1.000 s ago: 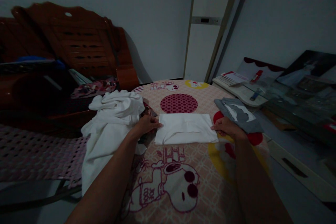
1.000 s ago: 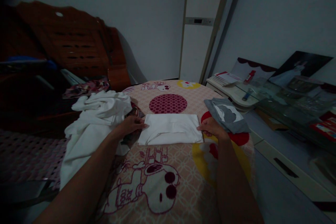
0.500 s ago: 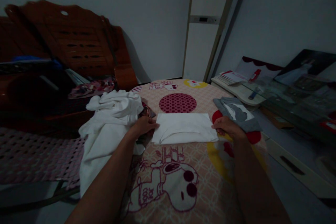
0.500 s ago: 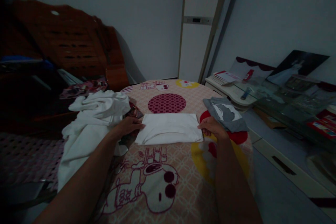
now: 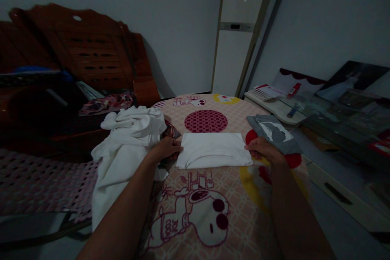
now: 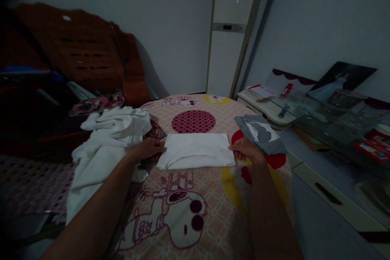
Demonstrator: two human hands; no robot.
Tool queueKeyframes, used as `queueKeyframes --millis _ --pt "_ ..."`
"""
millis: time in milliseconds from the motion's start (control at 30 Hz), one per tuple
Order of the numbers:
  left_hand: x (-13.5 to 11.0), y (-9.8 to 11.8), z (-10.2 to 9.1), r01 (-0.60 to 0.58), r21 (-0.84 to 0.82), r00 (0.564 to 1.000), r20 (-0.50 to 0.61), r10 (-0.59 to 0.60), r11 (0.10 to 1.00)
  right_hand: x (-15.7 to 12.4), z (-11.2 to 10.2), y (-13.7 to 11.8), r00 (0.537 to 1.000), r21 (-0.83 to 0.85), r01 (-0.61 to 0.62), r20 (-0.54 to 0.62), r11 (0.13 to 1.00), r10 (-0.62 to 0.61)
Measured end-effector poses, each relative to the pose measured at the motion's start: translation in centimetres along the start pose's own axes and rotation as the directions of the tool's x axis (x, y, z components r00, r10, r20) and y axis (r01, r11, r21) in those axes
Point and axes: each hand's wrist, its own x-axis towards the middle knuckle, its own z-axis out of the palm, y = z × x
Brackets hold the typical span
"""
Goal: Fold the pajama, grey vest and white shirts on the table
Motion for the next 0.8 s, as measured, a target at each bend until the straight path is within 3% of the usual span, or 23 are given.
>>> queueKeyframes --millis 133,233,600,700,733,800 --pt "0.4 -0.7 0.0 -0.029 0.049 1.0 0.006 0.028 0.998 0.0 0.8 -0.5 0.995 -0.081 -0.018 -0.097 0.997 0.01" --pt "0.9 -1.4 0.0 -0.047 0.096 0.999 0.029 0.044 0.994 -0.1 1.3 -1.1 0.994 -0.11 -0.001 -0.106 0.994 -0.011" --pt "1.1 -1.6 -0.2 -0.062 0.15 0.996 0.069 0.052 0.987 0.0 1.4 -1.3 0.973 -0.091 -0.028 -0.231 0.995 0.007" --pt "1.1 -1.2 -0.2 -0.117 0.24 0.989 -0.064 0.135 0.964 0.2 1.3 -1.5 0.973 -0.185 0.001 -0.227 0.983 -0.043" --pt "1.1 -0.9 -0.2 -0.151 0.267 0.967 -0.161 0.199 0.952 0.3 1.3 -1.6 0.961 -0.215 0.019 -0.266 0.976 -0.078" --pt "1.4 -0.4 0.3 -0.255 0.302 0.869 -0.346 0.355 0.919 0.7 1.4 -1.9 0.903 -0.277 0.102 -0.377 0.955 -0.206"
